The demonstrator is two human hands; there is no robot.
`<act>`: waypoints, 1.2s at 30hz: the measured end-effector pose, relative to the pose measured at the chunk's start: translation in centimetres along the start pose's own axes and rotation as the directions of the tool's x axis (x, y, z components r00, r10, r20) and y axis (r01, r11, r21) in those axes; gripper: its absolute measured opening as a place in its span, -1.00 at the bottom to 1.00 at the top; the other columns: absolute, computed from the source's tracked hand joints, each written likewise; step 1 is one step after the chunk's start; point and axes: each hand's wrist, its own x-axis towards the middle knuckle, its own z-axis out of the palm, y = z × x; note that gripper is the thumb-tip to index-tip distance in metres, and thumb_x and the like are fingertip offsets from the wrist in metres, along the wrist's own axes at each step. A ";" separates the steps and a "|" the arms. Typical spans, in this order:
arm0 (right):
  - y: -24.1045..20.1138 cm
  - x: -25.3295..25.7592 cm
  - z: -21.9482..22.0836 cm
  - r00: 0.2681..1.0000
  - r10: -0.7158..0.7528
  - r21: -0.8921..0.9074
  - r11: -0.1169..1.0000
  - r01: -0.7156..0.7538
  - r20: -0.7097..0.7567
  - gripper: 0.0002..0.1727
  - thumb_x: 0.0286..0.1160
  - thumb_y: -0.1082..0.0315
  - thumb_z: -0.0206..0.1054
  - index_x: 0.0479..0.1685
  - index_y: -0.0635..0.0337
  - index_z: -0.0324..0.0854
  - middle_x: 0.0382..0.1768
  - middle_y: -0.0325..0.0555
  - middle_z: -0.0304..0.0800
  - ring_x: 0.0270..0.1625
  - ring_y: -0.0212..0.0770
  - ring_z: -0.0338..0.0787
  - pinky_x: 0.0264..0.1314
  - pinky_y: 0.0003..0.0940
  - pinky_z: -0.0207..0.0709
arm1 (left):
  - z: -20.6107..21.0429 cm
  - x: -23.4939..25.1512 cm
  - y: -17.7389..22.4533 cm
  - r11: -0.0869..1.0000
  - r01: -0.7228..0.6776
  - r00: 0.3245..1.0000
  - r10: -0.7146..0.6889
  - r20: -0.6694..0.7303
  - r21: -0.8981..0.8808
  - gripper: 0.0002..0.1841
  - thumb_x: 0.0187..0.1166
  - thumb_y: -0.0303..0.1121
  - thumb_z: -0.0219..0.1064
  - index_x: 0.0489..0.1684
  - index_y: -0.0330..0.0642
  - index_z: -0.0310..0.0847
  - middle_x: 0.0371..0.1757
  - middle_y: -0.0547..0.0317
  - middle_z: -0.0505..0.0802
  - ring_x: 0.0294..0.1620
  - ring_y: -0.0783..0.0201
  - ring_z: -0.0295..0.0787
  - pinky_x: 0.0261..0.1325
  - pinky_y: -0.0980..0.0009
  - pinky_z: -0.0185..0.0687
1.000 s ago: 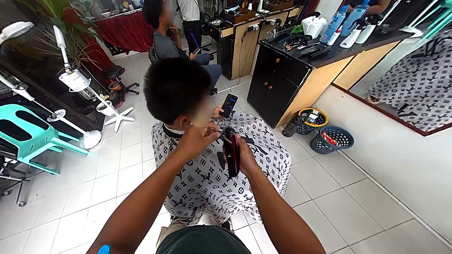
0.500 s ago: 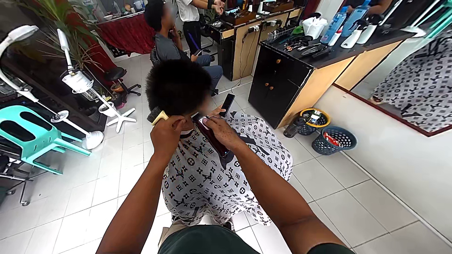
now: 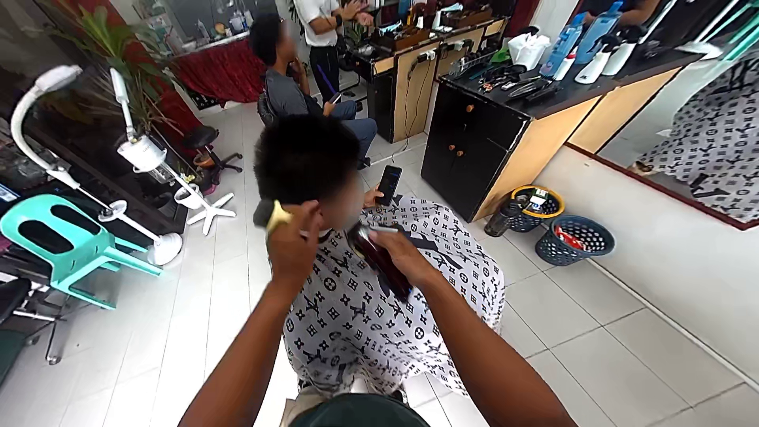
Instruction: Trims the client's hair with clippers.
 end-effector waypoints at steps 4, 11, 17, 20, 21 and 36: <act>5.4 -4.2 0.0 0.984 0.093 0.431 0.902 -0.018 -0.153 -0.39 0.89 0.03 -0.40 0.32 0.29 0.44 -0.28 -0.11 0.77 -0.34 -0.25 0.78 -0.26 -0.32 0.74 | -1.0 2.3 3.8 0.893 0.181 0.832 0.085 0.549 -0.412 -0.68 0.65 -0.24 0.37 0.22 -0.23 0.72 -0.12 0.21 0.89 -0.22 0.43 0.81 -0.18 0.46 0.72; 9.7 -11.3 1.8 0.925 0.344 0.499 0.837 -0.226 -0.158 -0.14 0.81 -0.19 -0.62 0.26 0.26 0.50 -0.44 -0.12 0.73 -0.57 -0.30 0.68 -0.55 -0.43 0.63 | 5.2 3.4 5.1 0.302 0.716 0.686 -0.139 0.714 -0.629 -0.64 0.75 -0.50 0.17 0.47 -0.33 0.35 -0.10 0.04 0.84 -0.20 0.27 0.86 -0.25 0.40 0.76; 10.6 -14.4 4.0 0.896 0.277 0.537 0.842 -0.051 -0.348 -0.36 0.67 -0.18 -0.07 0.28 0.24 0.46 -0.39 -0.14 0.76 -0.53 -0.31 0.74 -0.50 -0.42 0.69 | 5.1 3.2 3.9 0.431 0.494 0.848 -0.048 0.528 -0.755 -0.67 0.67 -0.48 0.24 0.34 -0.41 0.52 -0.13 0.09 0.85 -0.25 0.33 0.83 -0.33 0.44 0.74; 10.0 -14.8 5.0 0.881 0.230 0.498 0.867 0.008 -0.414 -0.18 0.34 -0.31 0.37 0.28 0.25 0.40 -0.40 -0.16 0.77 -0.55 -0.31 0.74 -0.52 -0.41 0.69 | 3.8 3.4 3.6 0.363 0.597 0.755 0.047 0.654 -0.715 -0.68 0.71 -0.50 0.22 0.37 -0.34 0.48 -0.18 0.11 0.90 -0.34 0.33 0.87 -0.46 0.48 0.73; 9.7 -14.9 5.1 0.875 0.212 0.476 0.879 0.024 -0.435 -0.13 0.22 -0.31 0.48 0.28 0.25 0.40 -0.41 -0.18 0.77 -0.56 -0.31 0.74 -0.51 -0.41 0.69 | 3.6 3.2 3.5 0.384 0.497 0.821 0.083 0.565 -0.778 -0.69 0.65 -0.51 0.26 0.31 -0.36 0.54 -0.21 0.17 0.89 -0.36 0.39 0.85 -0.47 0.52 0.71; 1.1 -5.7 1.1 0.960 0.025 0.214 0.976 0.037 -0.279 -0.56 0.62 0.22 0.13 0.29 0.41 0.38 -0.49 -0.24 0.66 -0.59 -0.35 0.67 -0.49 -0.43 0.67 | 3.5 -4.9 1.9 0.980 0.198 0.767 -0.160 0.621 0.009 -0.43 0.73 -0.13 0.25 0.74 0.03 0.41 0.13 -0.35 0.82 0.13 -0.35 0.78 0.19 -0.30 0.58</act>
